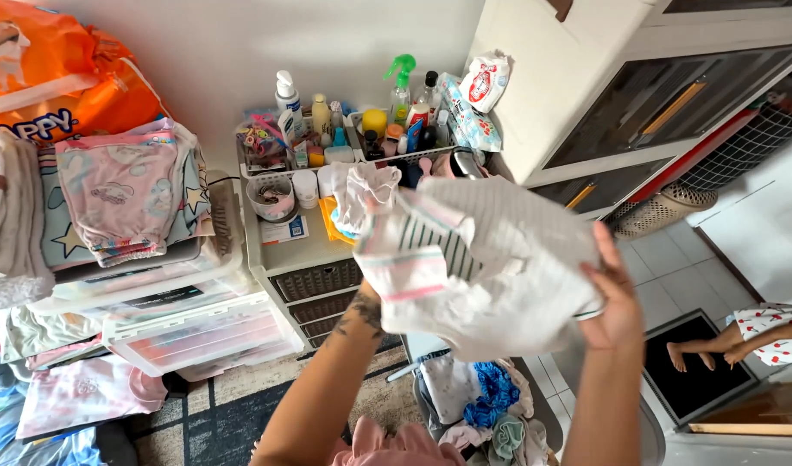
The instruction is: Folding and organizing various baby clothes into stacks on a storage unit
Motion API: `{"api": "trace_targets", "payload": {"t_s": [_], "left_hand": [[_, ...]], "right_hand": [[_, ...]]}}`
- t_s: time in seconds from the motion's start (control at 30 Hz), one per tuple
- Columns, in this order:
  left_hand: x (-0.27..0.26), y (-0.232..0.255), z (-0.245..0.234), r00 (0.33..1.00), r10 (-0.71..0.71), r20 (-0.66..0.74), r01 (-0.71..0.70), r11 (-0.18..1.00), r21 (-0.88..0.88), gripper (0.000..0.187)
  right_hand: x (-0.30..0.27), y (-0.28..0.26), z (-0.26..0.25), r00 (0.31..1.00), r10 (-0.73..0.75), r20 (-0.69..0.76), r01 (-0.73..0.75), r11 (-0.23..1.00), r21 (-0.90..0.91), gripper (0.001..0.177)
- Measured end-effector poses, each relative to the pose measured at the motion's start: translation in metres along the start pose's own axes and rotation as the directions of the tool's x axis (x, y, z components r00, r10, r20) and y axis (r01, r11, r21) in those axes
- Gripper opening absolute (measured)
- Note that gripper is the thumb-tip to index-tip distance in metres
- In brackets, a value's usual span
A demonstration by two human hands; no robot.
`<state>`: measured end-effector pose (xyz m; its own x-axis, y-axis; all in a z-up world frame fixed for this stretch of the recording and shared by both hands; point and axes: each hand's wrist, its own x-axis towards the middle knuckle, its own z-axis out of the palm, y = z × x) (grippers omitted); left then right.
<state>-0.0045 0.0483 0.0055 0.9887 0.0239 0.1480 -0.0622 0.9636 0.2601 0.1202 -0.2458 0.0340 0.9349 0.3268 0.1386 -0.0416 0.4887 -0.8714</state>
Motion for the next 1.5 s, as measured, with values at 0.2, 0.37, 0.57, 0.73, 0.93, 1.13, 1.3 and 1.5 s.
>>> {"api": "trace_targets", "payload": {"t_s": [0.2,0.37,0.57,0.73,0.93,1.13,1.3,1.5], "left_hand": [[-0.017,-0.008,-0.112,0.968,-0.230,-0.103,0.233,0.972,0.015,0.050],[-0.044,0.005,-0.087,0.947,-0.217,-0.237,0.266,0.943,0.198,0.045],[-0.069,0.063,-0.072,0.974,0.158,-0.165,-0.013,0.758,0.652,0.058],[-0.071,0.134,-0.056,0.958,0.245,0.148,-0.212,0.261,0.942,0.049],[-0.019,0.203,-0.078,0.934,0.311,0.177,-0.248,0.207,0.946,0.049],[0.078,0.228,-0.192,0.843,0.483,0.236,-0.017,-0.416,0.909,0.054],[0.046,0.184,-0.123,0.926,0.242,0.291,-0.023,-0.732,0.681,0.081],[0.027,0.148,-0.159,0.901,0.039,0.432,-0.264,-0.741,0.617,0.054]], "right_hand": [[-0.007,-0.052,0.016,0.997,0.045,0.058,-0.033,0.980,-0.196,0.068],[-0.016,-0.059,0.030,0.982,0.186,-0.028,-0.181,0.893,-0.412,0.059],[0.013,-0.024,0.023,0.978,0.183,0.101,-0.125,0.898,-0.421,0.060],[0.062,0.007,0.060,0.939,0.266,0.218,-0.194,0.933,-0.303,0.069],[0.144,0.051,0.106,0.904,0.321,0.283,-0.257,0.936,-0.240,0.071],[0.246,0.159,0.082,0.961,0.177,0.211,0.010,0.742,-0.670,0.065],[0.216,0.233,0.048,0.979,-0.152,0.136,0.177,0.304,-0.936,0.019],[0.175,0.277,0.031,0.903,0.223,-0.368,-0.422,0.624,-0.657,0.021]]}}
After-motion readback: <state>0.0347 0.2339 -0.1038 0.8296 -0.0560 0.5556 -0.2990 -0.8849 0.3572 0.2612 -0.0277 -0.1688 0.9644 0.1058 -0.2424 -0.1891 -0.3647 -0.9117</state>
